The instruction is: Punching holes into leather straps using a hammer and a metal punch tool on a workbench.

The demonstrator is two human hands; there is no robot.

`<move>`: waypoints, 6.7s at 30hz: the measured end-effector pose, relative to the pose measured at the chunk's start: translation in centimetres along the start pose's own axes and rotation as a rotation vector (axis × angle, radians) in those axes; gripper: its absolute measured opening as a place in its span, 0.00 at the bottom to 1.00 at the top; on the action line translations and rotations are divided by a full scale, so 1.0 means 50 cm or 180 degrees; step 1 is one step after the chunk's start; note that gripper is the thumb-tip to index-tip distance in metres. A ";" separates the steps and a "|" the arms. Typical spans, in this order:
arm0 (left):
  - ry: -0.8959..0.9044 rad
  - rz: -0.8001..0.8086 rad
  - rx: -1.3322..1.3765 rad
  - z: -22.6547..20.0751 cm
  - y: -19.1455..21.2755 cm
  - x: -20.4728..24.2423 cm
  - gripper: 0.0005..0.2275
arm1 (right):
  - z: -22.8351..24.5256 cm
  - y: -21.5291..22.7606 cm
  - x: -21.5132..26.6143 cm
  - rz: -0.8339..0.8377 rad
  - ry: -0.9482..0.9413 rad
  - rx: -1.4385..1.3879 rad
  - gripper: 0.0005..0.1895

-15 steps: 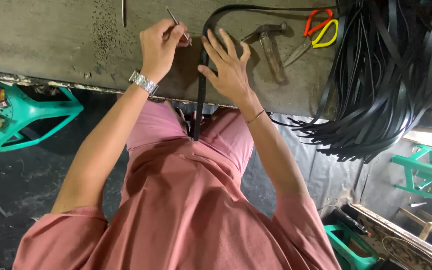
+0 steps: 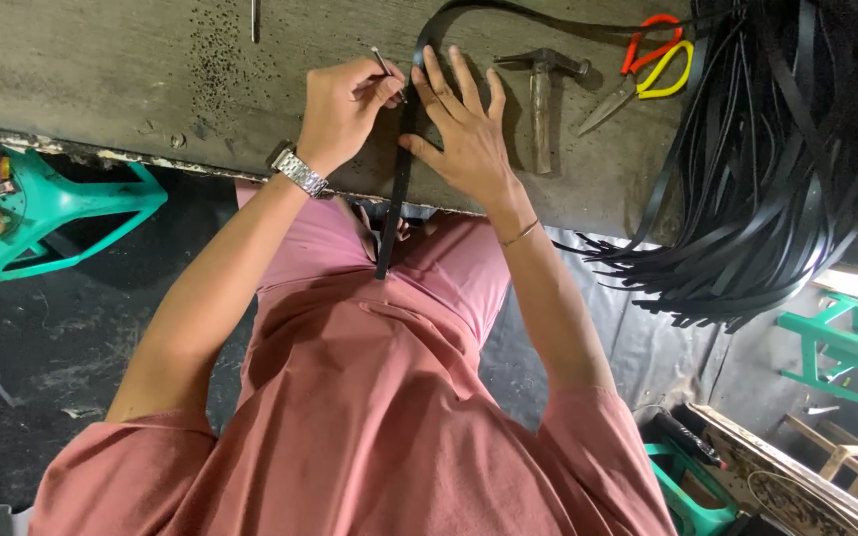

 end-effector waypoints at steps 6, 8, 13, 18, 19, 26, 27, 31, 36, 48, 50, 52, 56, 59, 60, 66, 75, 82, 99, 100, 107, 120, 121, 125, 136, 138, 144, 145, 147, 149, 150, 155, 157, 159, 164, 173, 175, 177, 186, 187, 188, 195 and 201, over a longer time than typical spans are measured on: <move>-0.0059 0.0153 -0.0169 -0.017 -0.015 -0.018 0.04 | -0.004 -0.006 0.002 0.0171 -0.0012 0.0116 0.42; -0.0101 0.0142 -0.0181 -0.025 -0.013 -0.025 0.03 | -0.002 -0.003 0.001 0.0171 -0.0021 0.0061 0.42; -0.0166 0.0218 -0.0208 -0.021 -0.022 -0.032 0.03 | -0.006 -0.003 -0.001 0.0320 -0.0117 -0.0057 0.45; -0.0185 0.0274 -0.0224 -0.021 -0.025 -0.033 0.04 | -0.003 0.009 0.001 -0.0010 0.0037 -0.0138 0.43; -0.0182 0.0277 -0.0225 -0.018 -0.026 -0.033 0.04 | -0.002 0.011 0.000 -0.0009 0.0036 -0.0141 0.43; -0.0202 0.0411 -0.0306 -0.012 -0.039 -0.034 0.05 | -0.002 0.009 -0.001 0.0005 0.0042 -0.0087 0.43; -0.0250 0.0444 -0.0307 -0.013 -0.041 -0.033 0.05 | -0.003 0.007 -0.003 0.0124 -0.0032 -0.0017 0.43; -0.0401 0.0524 -0.0498 0.003 -0.059 -0.023 0.05 | -0.015 -0.010 0.008 0.0266 -0.0168 0.0029 0.45; -0.0412 0.0655 -0.0646 0.006 -0.071 -0.012 0.06 | -0.185 0.050 0.145 -0.1234 -0.2555 0.0754 0.30; -0.0562 0.0569 -0.0763 0.010 -0.083 -0.008 0.04 | -0.067 0.246 0.187 -0.1848 -0.1183 -0.2518 0.22; -0.0644 0.0533 -0.0785 0.006 -0.082 -0.005 0.03 | -0.026 0.269 0.189 -0.1983 -0.0952 -0.2312 0.17; -0.0761 0.0469 -0.0838 0.003 -0.075 -0.008 0.02 | -0.004 0.266 0.180 -0.2144 -0.0677 -0.2093 0.13; -0.0709 0.0493 -0.0888 0.010 -0.080 -0.005 0.03 | -0.008 0.151 0.127 -0.0194 -0.1156 -0.1781 0.18; -0.0732 0.0522 -0.0958 0.007 -0.073 -0.010 0.02 | 0.007 0.256 0.152 -0.0743 -0.1140 -0.1683 0.16; -0.0678 0.0567 -0.0937 0.007 -0.081 -0.009 0.02 | 0.012 0.317 0.182 -0.1254 -0.1165 -0.1371 0.24; -0.0674 0.0584 -0.0981 0.016 -0.076 -0.006 0.05 | 0.016 0.165 0.113 -0.0115 -0.0941 -0.1672 0.14; -0.0732 0.0538 -0.0710 -0.008 -0.067 -0.012 0.05 | -0.199 0.136 0.212 -0.1358 -0.1961 -0.0372 0.18; -0.0519 0.0567 -0.0381 -0.014 -0.055 -0.016 0.02 | -0.175 0.080 0.140 -0.0656 -0.2252 0.1612 0.29; 0.0510 -0.0341 0.1098 0.027 0.007 -0.054 0.18 | -0.007 0.039 0.009 -0.1020 -0.0651 -0.0165 0.14; 0.0530 -0.0341 0.1101 0.037 0.002 -0.047 0.18 | -0.005 0.040 0.015 -0.1002 -0.0653 -0.0173 0.14; -0.0031 -0.0017 -0.0358 0.020 -0.017 -0.031 0.23 | -0.008 0.034 0.015 -0.0825 -0.0597 -0.0312 0.19; -0.0105 0.0139 -0.0311 0.009 -0.019 -0.022 0.17 | -0.026 0.013 -0.002 -0.0609 -0.0556 -0.0072 0.32; -0.0099 0.0136 -0.0312 0.005 -0.017 -0.023 0.17 | -0.024 0.016 0.001 -0.0605 -0.0551 -0.0073 0.32; -0.0159 0.0141 0.0043 -0.016 -0.015 -0.027 0.12 | -0.020 0.013 0.018 -0.0426 -0.0532 -0.0293 0.36; -0.0138 0.0297 -0.0024 -0.024 -0.022 -0.027 0.01 | -0.015 0.014 0.024 -0.0440 -0.0482 -0.0316 0.36; -0.0167 0.0316 0.0023 -0.026 -0.024 -0.028 0.02 | -0.014 0.016 0.024 -0.0433 -0.0471 -0.0346 0.37; -0.0261 0.0271 -0.0013 -0.030 -0.024 -0.026 0.04 | -0.013 0.017 0.025 -0.0505 -0.0443 -0.0302 0.35; -0.0260 0.0272 -0.0014 -0.029 -0.025 -0.025 0.04 | -0.013 0.017 0.025 -0.0506 -0.0442 -0.0303 0.35; -0.0220 0.0258 -0.0111 -0.026 -0.027 -0.025 0.05 | -0.015 0.014 0.025 -0.0453 -0.0461 -0.0312 0.35; -0.0234 0.0279 -0.0140 -0.028 -0.030 -0.025 0.04 | -0.014 0.014 0.025 -0.0436 -0.0466 -0.0295 0.36; -0.0250 0.0299 -0.0171 -0.029 -0.031 -0.026 0.04 | -0.014 0.014 0.024 -0.0423 -0.0468 -0.0278 0.36; -0.0445 0.0398 -0.0603 -0.008 -0.063 -0.005 0.02 | -0.006 0.019 0.036 -0.0586 -0.0406 -0.0153 0.37; -0.0628 0.0432 -0.0770 -0.016 -0.065 -0.006 0.03 | -0.003 0.045 0.045 -0.0754 -0.0394 -0.0098 0.39; -0.0550 0.0525 -0.0625 -0.013 -0.068 -0.001 0.04 | -0.068 0.099 0.099 -0.1327 -0.1815 -0.0117 0.25; -0.0846 0.0457 -0.0850 -0.016 -0.070 0.004 0.03 | -0.197 0.032 0.172 -0.0669 -0.2473 0.1701 0.23; -0.0840 0.0416 -0.0885 -0.027 -0.066 0.000 0.03 | -0.094 0.205 0.194 -0.1206 -0.1546 -0.1612 0.13; -0.0823 0.0377 -0.0840 -0.025 -0.072 0.005 0.04 | -0.028 0.248 0.193 -0.1505 -0.1058 -0.1757 0.12; -0.0939 0.0425 -0.1086 -0.021 -0.077 0.006 0.03 | -0.018 0.228 0.188 -0.1719 -0.0992 -0.1808 0.19; -0.1008 0.0446 -0.1149 -0.016 -0.078 0.009 0.02 | 0.016 0.278 0.189 -0.1199 -0.1348 -0.1111 0.31; -0.1003 0.0453 -0.1131 -0.012 -0.086 0.011 0.02 | 0.041 0.301 0.175 -0.1187 -0.1364 -0.1106 0.31; -0.0990 0.0438 -0.1188 -0.007 -0.086 0.011 0.02 | 0.085 0.380 0.179 -0.2389 -0.0563 -0.1745 0.20; -0.0980 0.0473 -0.0983 -0.034 -0.062 0.002 0.06 | -0.004 0.136 0.176 -0.0725 -0.1119 -0.1536 0.15; -0.0890 0.0386 -0.0971 -0.017 -0.068 0.004 0.08 | -0.158 0.120 0.220 -0.1165 -0.1842 -0.0016 0.18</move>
Point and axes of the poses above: each hand's wrist, its own x-axis away from the middle knuckle, its own y-axis out of the back of the hand, z = x × y, the point moved 9 cm from there along -x, towards the middle knuckle, and after that the axes turned 5 degrees about z, right-handed, at the moved point
